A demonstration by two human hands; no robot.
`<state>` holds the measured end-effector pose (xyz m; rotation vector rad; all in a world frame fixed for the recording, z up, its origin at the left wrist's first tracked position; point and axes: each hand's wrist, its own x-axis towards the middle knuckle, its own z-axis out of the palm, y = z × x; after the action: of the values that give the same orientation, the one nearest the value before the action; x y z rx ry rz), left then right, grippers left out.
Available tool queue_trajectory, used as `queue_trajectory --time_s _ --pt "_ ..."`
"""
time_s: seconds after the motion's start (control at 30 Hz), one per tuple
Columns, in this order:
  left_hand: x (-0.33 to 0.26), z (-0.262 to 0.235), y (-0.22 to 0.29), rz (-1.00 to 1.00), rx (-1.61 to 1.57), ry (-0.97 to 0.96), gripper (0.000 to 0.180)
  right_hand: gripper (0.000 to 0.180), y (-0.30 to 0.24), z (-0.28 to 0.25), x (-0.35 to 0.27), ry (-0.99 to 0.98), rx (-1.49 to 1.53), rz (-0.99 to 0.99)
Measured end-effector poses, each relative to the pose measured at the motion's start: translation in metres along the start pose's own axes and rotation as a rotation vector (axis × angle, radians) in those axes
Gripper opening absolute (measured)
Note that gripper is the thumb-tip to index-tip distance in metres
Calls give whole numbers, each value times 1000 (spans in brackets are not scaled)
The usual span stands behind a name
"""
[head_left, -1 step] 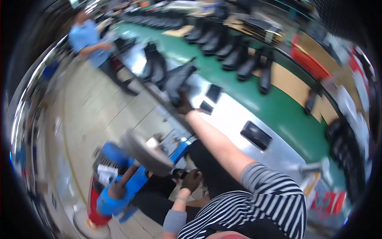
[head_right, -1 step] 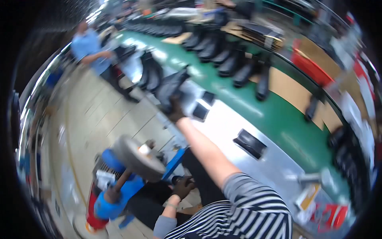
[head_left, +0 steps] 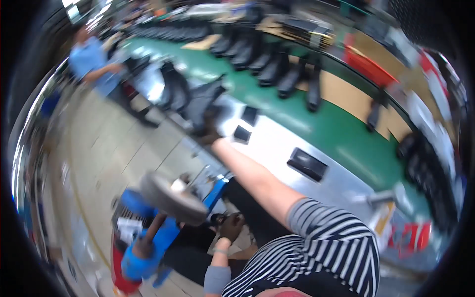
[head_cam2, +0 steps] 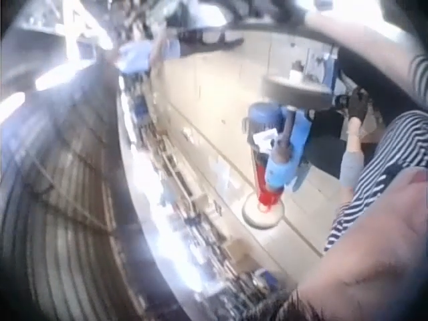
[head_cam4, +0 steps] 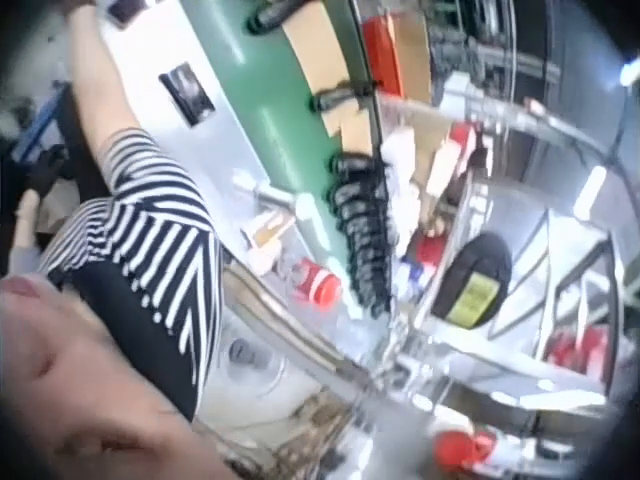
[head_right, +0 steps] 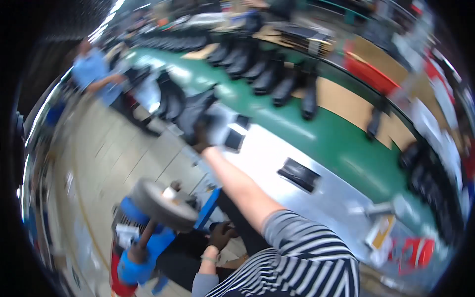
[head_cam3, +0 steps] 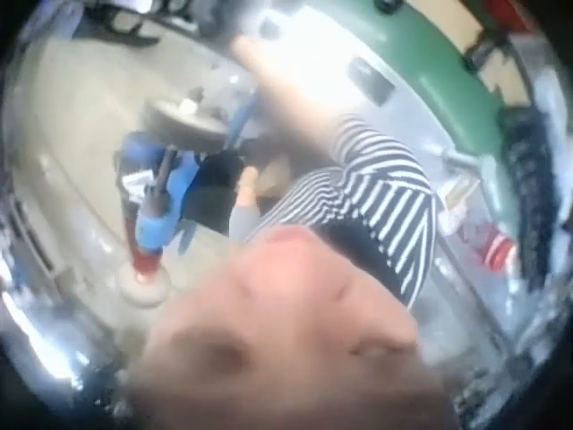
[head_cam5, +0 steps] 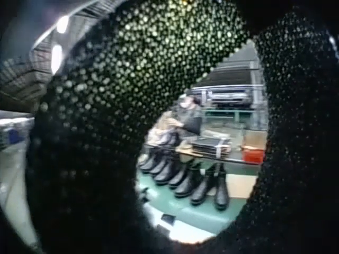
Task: Polishing black leather boots using a rotating buffer wheel in a factory setting.
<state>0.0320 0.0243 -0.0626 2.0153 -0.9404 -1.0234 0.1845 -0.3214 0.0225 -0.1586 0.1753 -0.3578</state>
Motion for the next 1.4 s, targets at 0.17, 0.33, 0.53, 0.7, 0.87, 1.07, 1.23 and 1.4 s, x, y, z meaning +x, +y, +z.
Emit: queue_trajectory --time_s 0.17,0.33,0.53,0.7,0.87,1.07,1.23,1.4 --pt "2 -9 -29 36 -106 39 40 64 -12 0 23 -1 -878 -144" --pt "12 19 -43 -127 -205 -35 40 63 -100 -25 -35 -157 -955 -183" --pt "15 25 -66 -206 -185 -119 38 53 -326 -94 -213 584 -947 -710" --pt "13 24 -66 -297 -117 -158 40 81 -421 -141 -344 996 58 -1082" --pt "10 29 -76 -337 -170 -174 42 80 -454 -151 -375 643 -44 -1095" --pt "8 27 -118 -292 -33 -109 44 83 -514 -163 -357 750 -32 -1064" --pt "5 27 -135 -323 -116 -145 43 81 -513 -165 -345 900 10 -960" --pt "4 26 -137 -428 -200 -156 39 81 -501 -149 -342 893 101 -1015"
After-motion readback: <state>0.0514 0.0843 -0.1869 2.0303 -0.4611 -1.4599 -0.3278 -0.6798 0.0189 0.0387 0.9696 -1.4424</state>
